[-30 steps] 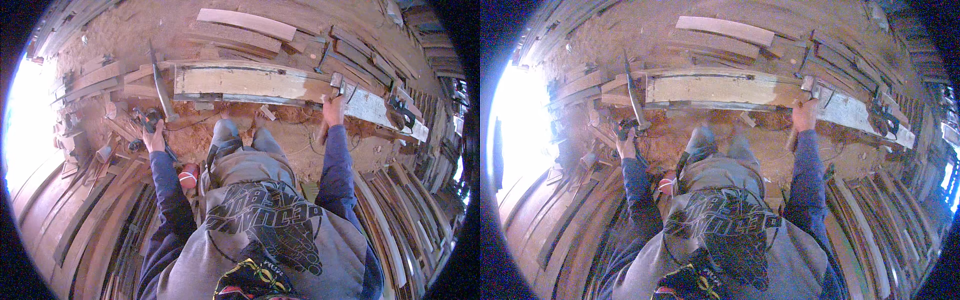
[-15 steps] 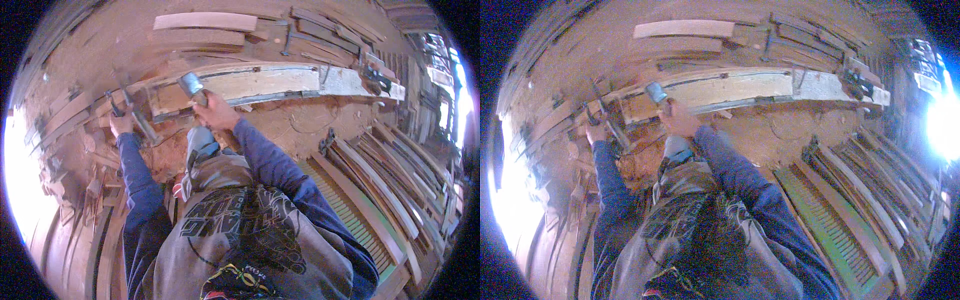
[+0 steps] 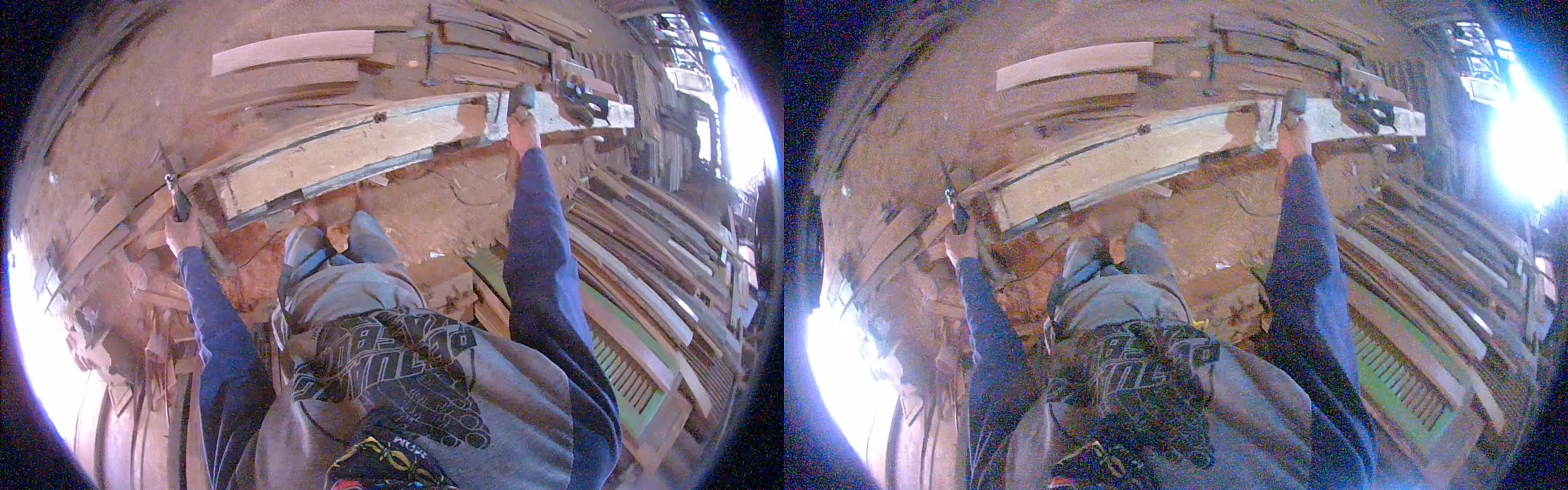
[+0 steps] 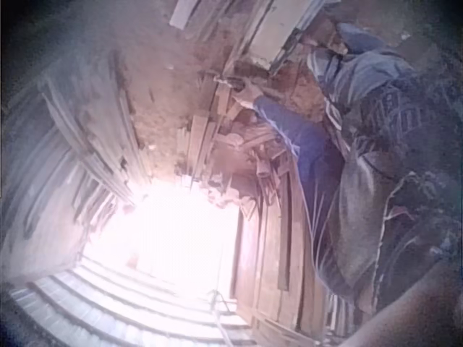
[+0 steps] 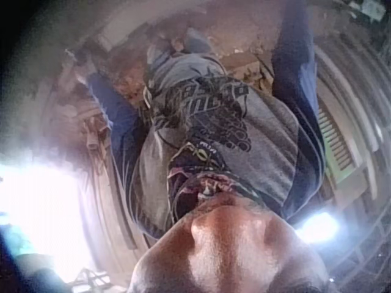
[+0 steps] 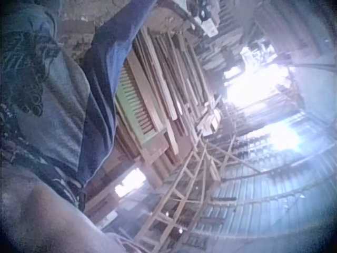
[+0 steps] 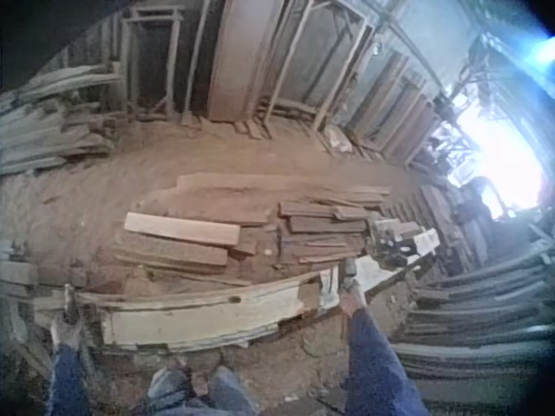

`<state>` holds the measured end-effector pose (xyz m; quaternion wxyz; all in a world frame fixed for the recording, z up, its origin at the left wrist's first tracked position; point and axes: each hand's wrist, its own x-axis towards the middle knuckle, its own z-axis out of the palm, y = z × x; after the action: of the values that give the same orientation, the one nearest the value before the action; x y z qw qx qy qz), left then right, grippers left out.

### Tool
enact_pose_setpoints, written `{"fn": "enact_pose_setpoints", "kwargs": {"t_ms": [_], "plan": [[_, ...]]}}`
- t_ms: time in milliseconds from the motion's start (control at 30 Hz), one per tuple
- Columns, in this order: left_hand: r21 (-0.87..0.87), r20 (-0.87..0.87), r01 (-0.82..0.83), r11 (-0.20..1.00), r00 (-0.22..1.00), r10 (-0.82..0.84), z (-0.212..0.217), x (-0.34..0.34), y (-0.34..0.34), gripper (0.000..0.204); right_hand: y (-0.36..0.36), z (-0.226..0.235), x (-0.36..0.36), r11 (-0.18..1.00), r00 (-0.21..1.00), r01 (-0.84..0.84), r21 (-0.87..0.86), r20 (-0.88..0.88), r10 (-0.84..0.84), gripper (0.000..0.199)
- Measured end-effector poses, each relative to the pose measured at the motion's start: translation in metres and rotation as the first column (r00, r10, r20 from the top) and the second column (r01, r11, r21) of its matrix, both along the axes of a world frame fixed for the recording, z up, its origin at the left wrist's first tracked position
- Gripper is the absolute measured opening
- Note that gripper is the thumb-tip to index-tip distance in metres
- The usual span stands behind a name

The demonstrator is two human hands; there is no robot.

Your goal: The person uses a hammer and chisel to pry apart a wooden frame clamped to a workbench. They repeatedly strike the chisel to separate the pieces, then use pliers to remove nails from the disassembled wood.

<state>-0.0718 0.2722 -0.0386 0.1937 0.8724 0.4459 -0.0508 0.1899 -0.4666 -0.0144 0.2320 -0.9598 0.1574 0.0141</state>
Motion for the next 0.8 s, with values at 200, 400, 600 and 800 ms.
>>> {"fn": "enact_pose_setpoints", "kwargs": {"t_ms": [200,400,600,800], "plan": [[0.146,-0.135,0.031,0.989,0.991,-0.012,0.038,-0.015,0.002,0.058,0.154,0.014,-0.079,0.987,0.984,-0.160,-0.022,-0.085,0.158,0.052],[0.091,-0.065,0.044,0.995,0.997,-0.038,0.022,-0.018,0.009,0.063,0.360,0.041,-0.154,0.702,0.667,-0.703,0.116,-0.235,0.707,0.026],[-0.013,0.086,0.117,0.993,0.990,-0.116,0.004,-0.023,0.028,0.061,0.457,0.028,-0.187,0.632,0.715,-0.586,0.506,-0.043,0.698,0.036],[-0.049,0.092,0.130,0.990,0.988,-0.125,0.007,-0.027,0.032,0.067,0.342,0.009,-0.148,0.508,0.786,0.160,0.846,-0.421,0.453,0.039]]}}
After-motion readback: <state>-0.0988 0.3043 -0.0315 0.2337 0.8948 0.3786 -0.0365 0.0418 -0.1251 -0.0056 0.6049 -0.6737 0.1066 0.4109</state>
